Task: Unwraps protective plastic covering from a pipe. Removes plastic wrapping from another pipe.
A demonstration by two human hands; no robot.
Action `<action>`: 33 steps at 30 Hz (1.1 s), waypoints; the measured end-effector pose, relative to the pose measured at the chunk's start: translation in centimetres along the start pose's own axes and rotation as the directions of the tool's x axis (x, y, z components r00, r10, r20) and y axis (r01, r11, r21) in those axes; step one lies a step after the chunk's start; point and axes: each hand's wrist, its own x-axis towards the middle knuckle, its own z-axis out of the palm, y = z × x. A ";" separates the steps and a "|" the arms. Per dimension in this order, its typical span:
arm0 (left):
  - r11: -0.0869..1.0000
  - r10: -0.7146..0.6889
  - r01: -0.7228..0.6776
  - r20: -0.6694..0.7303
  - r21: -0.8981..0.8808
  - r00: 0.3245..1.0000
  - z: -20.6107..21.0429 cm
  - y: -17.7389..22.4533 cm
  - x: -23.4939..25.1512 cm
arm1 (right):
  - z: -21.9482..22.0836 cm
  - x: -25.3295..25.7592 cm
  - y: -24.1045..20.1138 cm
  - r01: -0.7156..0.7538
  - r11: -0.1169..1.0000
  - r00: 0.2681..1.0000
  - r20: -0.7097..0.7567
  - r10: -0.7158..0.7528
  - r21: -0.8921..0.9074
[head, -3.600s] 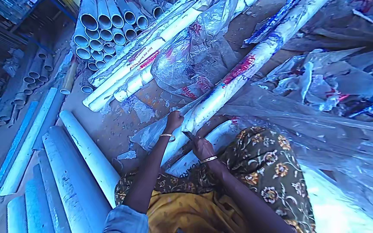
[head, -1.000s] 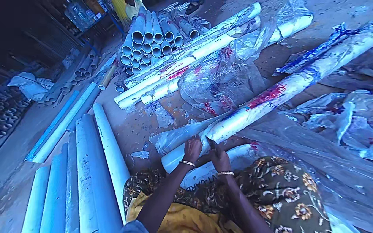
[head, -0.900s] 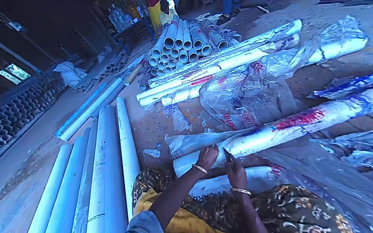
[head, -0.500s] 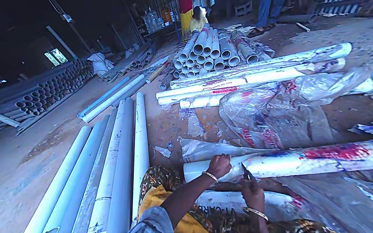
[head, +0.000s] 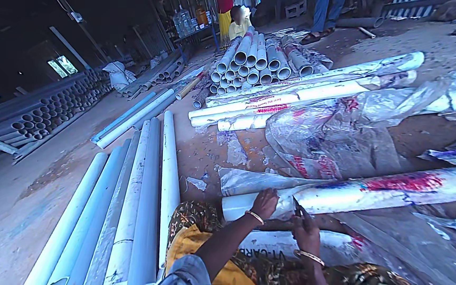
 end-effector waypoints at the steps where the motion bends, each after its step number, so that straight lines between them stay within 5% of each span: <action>1: 0.999 -0.002 0.001 0.020 0.046 1.000 -0.1 0.3 0.0 | -0.1 0.0 0.0 0.004 1.000 1.000 -0.002 -0.004 0.006; 9: 0.962 0.119 -0.138 0.093 0.237 0.989 -2.2 1.5 -0.5 | -0.2 0.0 0.2 0.034 0.999 0.999 -0.015 -0.034 0.008; 18: 0.994 -0.006 -0.008 0.128 0.105 0.992 -3.7 1.2 0.5 | -0.1 0.0 -0.1 0.037 0.999 0.999 -0.015 -0.037 -0.024; 33: 0.963 0.003 -0.030 0.102 0.269 0.995 -2.6 2.1 1.8 | -0.4 0.0 -0.6 0.029 0.999 0.998 -0.062 -0.028 0.029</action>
